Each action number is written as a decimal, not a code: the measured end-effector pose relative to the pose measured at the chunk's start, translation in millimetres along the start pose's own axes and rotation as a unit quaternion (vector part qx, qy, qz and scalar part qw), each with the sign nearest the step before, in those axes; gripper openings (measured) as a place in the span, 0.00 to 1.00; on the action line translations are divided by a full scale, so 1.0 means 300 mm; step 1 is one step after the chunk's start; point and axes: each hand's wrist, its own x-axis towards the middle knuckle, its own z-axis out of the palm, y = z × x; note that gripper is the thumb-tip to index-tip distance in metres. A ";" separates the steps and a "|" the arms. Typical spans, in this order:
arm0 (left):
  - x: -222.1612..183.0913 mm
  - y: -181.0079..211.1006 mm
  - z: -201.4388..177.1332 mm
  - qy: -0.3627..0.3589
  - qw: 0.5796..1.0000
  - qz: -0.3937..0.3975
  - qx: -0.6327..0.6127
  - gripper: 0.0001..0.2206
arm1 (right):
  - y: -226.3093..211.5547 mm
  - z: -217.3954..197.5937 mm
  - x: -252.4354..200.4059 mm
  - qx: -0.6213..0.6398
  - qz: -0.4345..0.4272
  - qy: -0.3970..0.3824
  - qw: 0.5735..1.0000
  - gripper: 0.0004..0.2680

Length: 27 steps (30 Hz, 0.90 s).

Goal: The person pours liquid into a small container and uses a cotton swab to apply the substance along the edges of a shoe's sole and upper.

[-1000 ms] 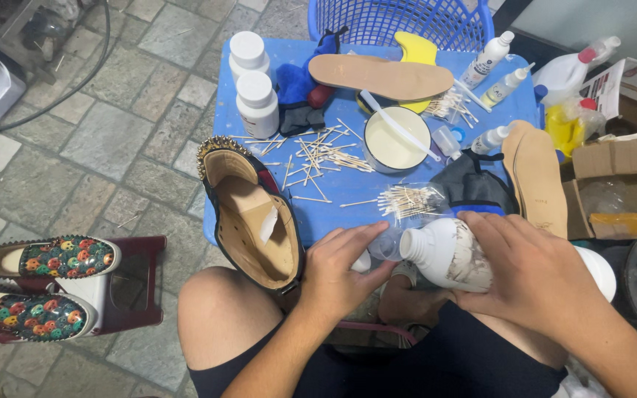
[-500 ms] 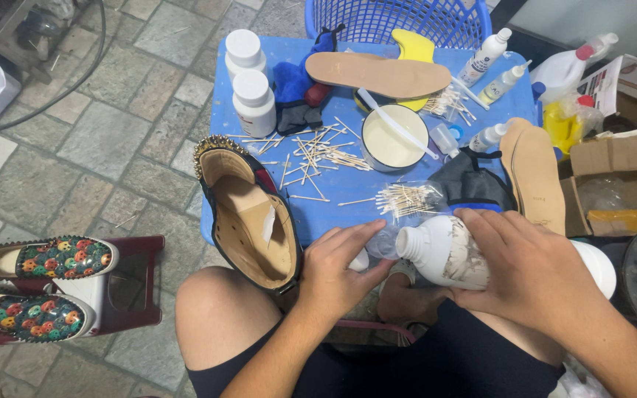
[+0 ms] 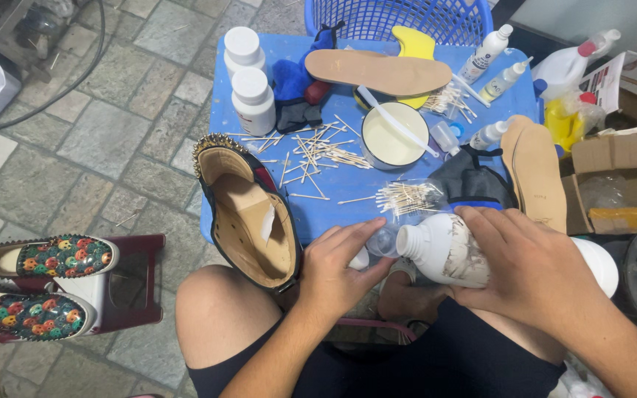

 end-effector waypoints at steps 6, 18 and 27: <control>-0.001 -0.001 0.002 -0.003 1.000 -0.004 0.001 0.24 | 0.000 0.000 0.002 -0.012 0.001 0.000 1.000 0.37; 0.001 -0.004 0.003 0.002 1.000 -0.005 0.000 0.24 | 0.001 -0.001 0.006 -0.003 0.001 -0.007 1.000 0.38; 0.007 0.001 0.003 0.005 1.000 -0.028 -0.005 0.23 | -0.005 0.042 0.022 0.072 0.015 0.024 0.997 0.35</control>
